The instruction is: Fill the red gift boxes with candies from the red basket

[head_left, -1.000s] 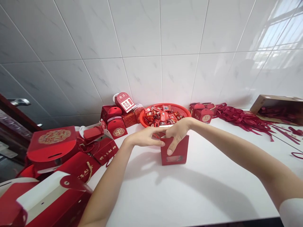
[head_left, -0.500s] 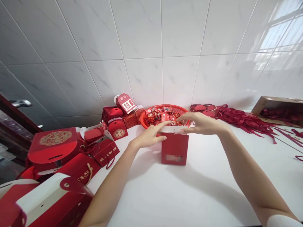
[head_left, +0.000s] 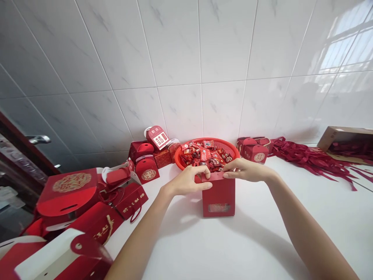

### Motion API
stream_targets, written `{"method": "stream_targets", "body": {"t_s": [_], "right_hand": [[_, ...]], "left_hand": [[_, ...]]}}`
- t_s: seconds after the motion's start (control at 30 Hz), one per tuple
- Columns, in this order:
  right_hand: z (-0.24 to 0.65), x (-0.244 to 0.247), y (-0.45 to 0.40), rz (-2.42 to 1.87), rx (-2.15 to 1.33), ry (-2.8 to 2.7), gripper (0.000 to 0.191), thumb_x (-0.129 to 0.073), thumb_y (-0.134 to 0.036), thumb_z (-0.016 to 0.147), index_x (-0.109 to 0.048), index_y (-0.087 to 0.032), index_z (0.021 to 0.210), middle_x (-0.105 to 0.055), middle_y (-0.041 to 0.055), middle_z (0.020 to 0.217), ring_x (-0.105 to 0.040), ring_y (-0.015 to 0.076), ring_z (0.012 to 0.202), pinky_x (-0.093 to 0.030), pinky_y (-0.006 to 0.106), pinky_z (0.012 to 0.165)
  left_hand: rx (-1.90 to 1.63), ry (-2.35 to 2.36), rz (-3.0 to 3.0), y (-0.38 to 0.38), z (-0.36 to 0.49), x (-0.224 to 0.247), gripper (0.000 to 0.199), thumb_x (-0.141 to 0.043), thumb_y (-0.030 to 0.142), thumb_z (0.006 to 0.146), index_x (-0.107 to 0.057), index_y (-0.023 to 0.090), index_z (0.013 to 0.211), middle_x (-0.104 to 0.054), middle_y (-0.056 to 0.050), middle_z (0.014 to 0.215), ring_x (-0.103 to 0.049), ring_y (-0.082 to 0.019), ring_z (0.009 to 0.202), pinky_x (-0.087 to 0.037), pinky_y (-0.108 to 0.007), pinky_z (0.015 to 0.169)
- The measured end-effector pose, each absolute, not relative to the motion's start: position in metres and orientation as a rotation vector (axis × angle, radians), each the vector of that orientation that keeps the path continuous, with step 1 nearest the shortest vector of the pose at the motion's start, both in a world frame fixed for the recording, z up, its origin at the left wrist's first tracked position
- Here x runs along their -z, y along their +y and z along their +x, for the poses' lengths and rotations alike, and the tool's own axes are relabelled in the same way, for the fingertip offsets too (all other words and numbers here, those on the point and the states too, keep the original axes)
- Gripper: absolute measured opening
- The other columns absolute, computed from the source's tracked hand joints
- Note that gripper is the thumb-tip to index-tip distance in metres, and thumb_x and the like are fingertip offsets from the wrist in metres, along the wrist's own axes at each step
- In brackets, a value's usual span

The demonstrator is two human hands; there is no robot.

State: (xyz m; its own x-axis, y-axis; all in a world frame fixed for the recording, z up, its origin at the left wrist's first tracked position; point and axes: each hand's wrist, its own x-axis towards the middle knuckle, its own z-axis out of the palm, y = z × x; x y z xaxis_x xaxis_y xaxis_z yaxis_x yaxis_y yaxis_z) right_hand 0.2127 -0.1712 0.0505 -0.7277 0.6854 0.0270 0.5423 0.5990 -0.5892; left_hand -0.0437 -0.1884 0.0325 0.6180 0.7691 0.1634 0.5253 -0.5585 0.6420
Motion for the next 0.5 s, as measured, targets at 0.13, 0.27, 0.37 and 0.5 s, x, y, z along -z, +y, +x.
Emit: {"method": "stream_targets", "body": {"t_s": [0.13,0.27,0.37,0.5], "right_hand": [[0.212,-0.049,-0.170,-1.038,-0.825,-2.553,0.041,-0.050,-0.053,0.092,-0.058,-0.017,0.074,-0.048,-0.0013,0.068,-0.039,0.0125,0.063,-0.030,0.027,0.057],[0.207,-0.042,-0.167,-1.087,-0.799,-2.555,0.038,-0.050,-0.049,0.091,-0.051,-0.018,0.068,-0.042,-0.0030,0.065,-0.034,0.0114,0.060,-0.026,0.027,0.054],[0.209,-0.042,-0.166,-1.032,-0.741,-2.597,0.041,-0.049,-0.049,0.091,-0.043,-0.020,0.063,-0.036,-0.0042,0.061,-0.029,0.0110,0.057,-0.024,0.027,0.053],[0.240,-0.059,-0.172,-1.074,-0.680,-2.577,0.049,-0.049,-0.057,0.090,-0.039,-0.020,0.059,-0.035,-0.0037,0.059,-0.030,0.0111,0.056,-0.026,0.027,0.053]], "left_hand": [[-0.600,1.041,2.314,-0.187,-0.041,-0.032,0.013,-0.059,0.033,0.087,-0.056,0.021,0.085,-0.064,0.002,0.085,-0.055,-0.015,0.077,-0.043,-0.028,0.073],[-0.583,1.061,2.346,-0.184,-0.038,-0.029,0.012,-0.058,0.029,0.086,-0.052,0.021,0.080,-0.059,0.004,0.078,-0.049,-0.013,0.069,-0.041,-0.028,0.069],[-0.582,1.035,2.348,-0.184,-0.038,-0.029,0.012,-0.059,0.029,0.086,-0.052,0.021,0.080,-0.059,0.004,0.078,-0.051,-0.014,0.071,-0.042,-0.028,0.071],[-0.685,0.932,2.287,-0.179,-0.043,-0.028,0.016,-0.064,0.035,0.084,-0.058,0.021,0.086,-0.068,-0.002,0.099,-0.062,-0.020,0.098,-0.047,-0.032,0.091]]}}
